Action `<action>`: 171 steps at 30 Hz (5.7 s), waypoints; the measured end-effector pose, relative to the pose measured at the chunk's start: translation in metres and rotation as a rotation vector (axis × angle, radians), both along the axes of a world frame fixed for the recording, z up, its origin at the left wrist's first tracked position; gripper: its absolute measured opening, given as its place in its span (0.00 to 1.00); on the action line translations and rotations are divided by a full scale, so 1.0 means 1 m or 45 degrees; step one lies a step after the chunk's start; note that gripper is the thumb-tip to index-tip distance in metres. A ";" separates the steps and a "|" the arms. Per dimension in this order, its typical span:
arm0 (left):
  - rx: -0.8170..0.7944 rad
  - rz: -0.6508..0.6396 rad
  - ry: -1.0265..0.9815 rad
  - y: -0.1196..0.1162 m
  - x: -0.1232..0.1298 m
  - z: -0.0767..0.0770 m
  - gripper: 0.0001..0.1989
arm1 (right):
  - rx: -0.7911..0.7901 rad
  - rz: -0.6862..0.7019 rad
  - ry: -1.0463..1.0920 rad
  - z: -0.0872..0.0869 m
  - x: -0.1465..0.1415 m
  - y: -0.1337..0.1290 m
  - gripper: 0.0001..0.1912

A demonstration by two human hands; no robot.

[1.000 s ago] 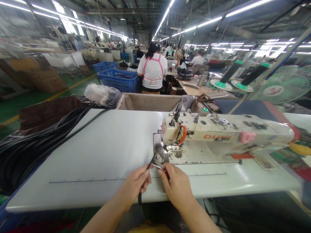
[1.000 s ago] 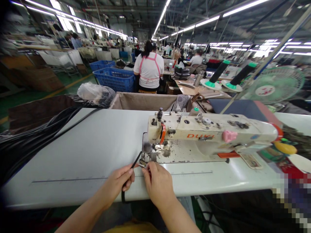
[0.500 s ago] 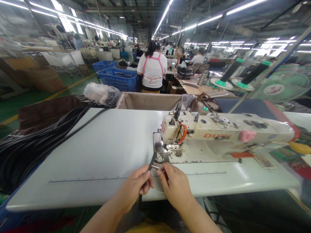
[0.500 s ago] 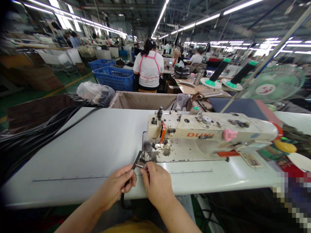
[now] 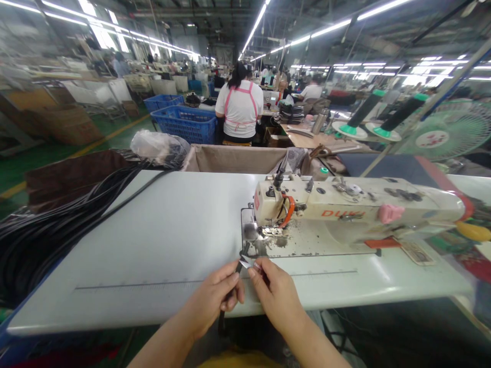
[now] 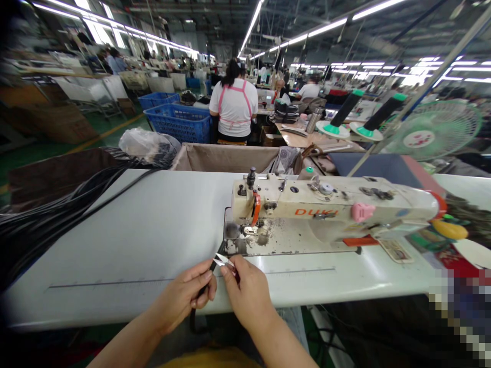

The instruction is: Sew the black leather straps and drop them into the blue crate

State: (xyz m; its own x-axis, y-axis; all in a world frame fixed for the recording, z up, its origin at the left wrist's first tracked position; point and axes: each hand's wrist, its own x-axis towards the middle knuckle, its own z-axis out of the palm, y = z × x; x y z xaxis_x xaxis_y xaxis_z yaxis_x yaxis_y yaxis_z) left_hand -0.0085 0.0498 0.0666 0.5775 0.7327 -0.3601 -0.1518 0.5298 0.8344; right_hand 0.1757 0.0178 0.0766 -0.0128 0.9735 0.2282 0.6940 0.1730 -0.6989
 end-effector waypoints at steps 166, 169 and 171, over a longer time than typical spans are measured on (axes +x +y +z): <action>2.035 -0.173 1.473 0.064 0.035 -0.040 0.27 | -0.550 -0.178 -0.451 0.001 0.016 0.003 0.27; 2.053 -0.171 1.485 0.064 0.035 -0.043 0.28 | -0.546 -0.159 -0.493 -0.001 0.018 -0.002 0.29; 2.072 -0.167 1.496 0.064 0.035 -0.045 0.29 | -0.559 -0.154 -0.520 -0.001 0.019 -0.006 0.29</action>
